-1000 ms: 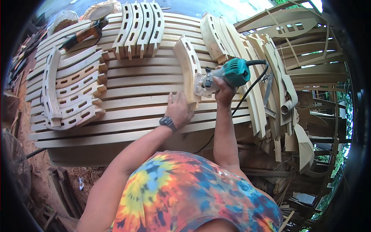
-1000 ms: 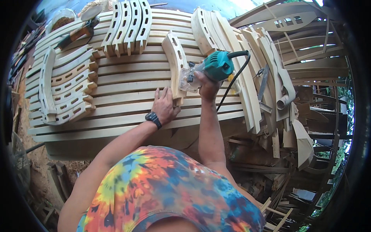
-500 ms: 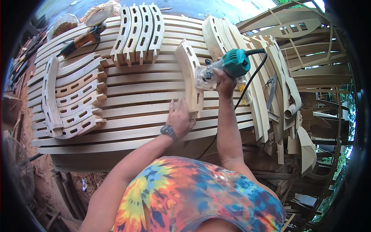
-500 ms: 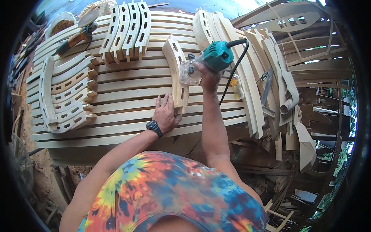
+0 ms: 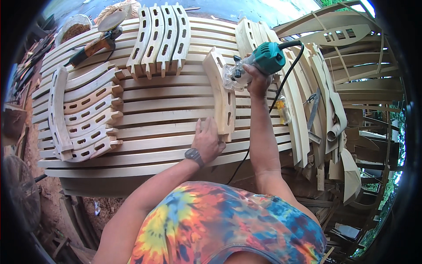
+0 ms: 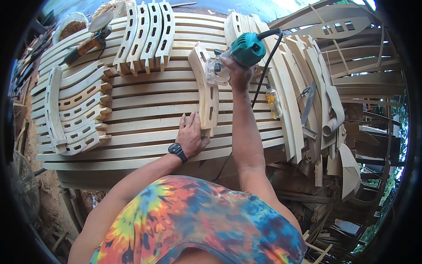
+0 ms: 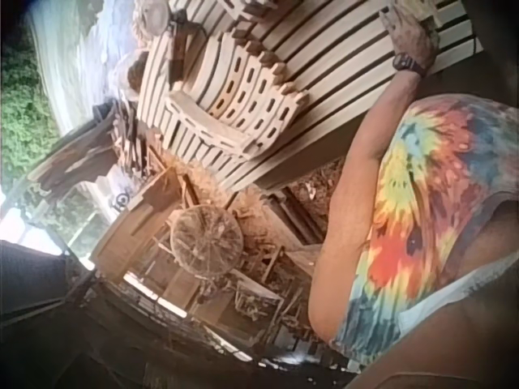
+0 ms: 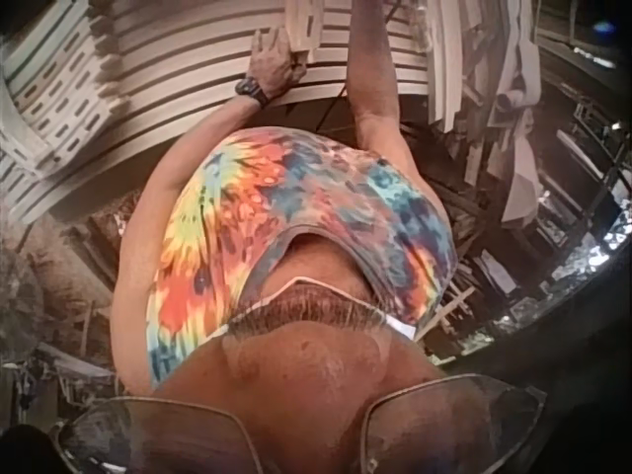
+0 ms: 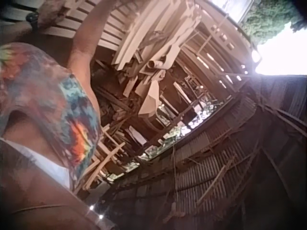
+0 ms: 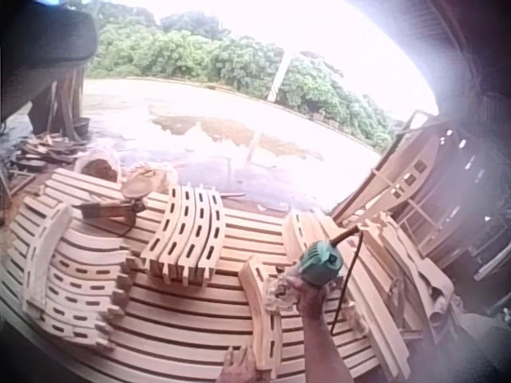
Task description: The person uses a power router to shape the edges of curved wooden panels by hand on a workbench.
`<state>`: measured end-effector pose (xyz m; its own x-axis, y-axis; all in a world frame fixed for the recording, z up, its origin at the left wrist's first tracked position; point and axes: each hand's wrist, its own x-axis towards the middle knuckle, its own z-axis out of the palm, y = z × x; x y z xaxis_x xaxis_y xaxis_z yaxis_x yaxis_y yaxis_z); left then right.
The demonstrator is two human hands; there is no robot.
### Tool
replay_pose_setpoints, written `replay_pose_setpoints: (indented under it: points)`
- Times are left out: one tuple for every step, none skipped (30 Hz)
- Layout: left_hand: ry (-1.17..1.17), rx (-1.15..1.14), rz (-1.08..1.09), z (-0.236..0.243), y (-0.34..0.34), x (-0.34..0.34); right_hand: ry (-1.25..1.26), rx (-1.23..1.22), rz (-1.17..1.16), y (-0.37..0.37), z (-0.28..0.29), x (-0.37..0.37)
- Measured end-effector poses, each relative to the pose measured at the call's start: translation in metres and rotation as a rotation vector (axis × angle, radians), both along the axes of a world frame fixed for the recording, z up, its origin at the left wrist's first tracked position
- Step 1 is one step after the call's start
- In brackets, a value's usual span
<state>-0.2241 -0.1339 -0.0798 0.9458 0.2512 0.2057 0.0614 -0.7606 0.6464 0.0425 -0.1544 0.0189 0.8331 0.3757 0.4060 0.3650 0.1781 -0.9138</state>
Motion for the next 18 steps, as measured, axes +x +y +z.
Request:
replay_pose_setpoints:
  points:
    - [0.004, -0.003, -0.003, -0.001, 0.001, -0.001, -0.011, 0.014, -0.028, 0.006, 0.001, 0.001]
    - [0.005, -0.002, -0.001, 0.0, 0.001, -0.001, -0.023, 0.026, -0.057, 0.01, 0.003, 0.001]
    - [0.033, -0.005, -0.004, 0.001, 0.002, -0.001, -0.021, 0.026, -0.055, 0.015, 0.005, 0.002]
    - [0.062, -0.007, -0.006, 0.002, 0.002, -0.001, 0.004, 0.047, -0.035, 0.02, 0.006, 0.003]
    - [0.063, -0.007, -0.005, 0.003, 0.002, 0.0, 0.026, 0.068, -0.017, 0.023, 0.008, 0.006]
    - [0.068, -0.004, -0.013, 0.004, 0.002, 0.0, 0.028, 0.068, -0.016, 0.027, 0.009, 0.009]
    - [0.073, -0.002, -0.02, 0.005, 0.002, 0.0, 0.055, 0.096, -0.011, 0.031, 0.01, 0.011]
    - [0.076, -0.001, -0.018, 0.005, 0.002, 0.0, 0.083, 0.125, -0.007, 0.035, 0.01, 0.015]
    - [0.078, -0.002, -0.018, 0.006, 0.002, 0.0, 0.086, 0.126, -0.004, 0.04, 0.009, 0.019]
    - [0.081, -0.004, -0.019, 0.006, 0.003, -0.001, 0.036, 0.109, -0.001, 0.043, 0.009, 0.022]
    - [0.082, -0.004, -0.018, 0.006, 0.002, 0.0, -0.016, 0.09, 0.001, 0.047, 0.01, 0.026]
    - [0.079, -0.005, -0.022, 0.006, 0.002, 0.0, -0.015, 0.09, 0.002, 0.05, 0.011, 0.028]
    - [0.077, -0.005, -0.025, 0.005, 0.002, 0.0, -0.021, 0.067, 0.004, 0.053, 0.011, 0.03]
    - [0.08, -0.004, -0.021, 0.005, 0.002, 0.0, -0.025, 0.046, 0.011, 0.058, 0.013, 0.031]
    - [0.074, -0.002, -0.016, 0.005, 0.002, -0.001, 0.008, 0.091, 0.043, 0.064, 0.013, 0.031]
    - [0.068, -0.001, -0.011, 0.005, 0.003, -0.002, 0.011, 0.093, 0.047, 0.068, 0.014, 0.03]
    - [0.069, 0.0, -0.009, 0.005, 0.002, -0.001, 0.025, 0.113, 0.054, 0.072, 0.015, 0.031]
    - [0.072, -0.002, -0.013, 0.005, 0.002, -0.001, 0.039, 0.133, 0.061, 0.075, 0.016, 0.031]
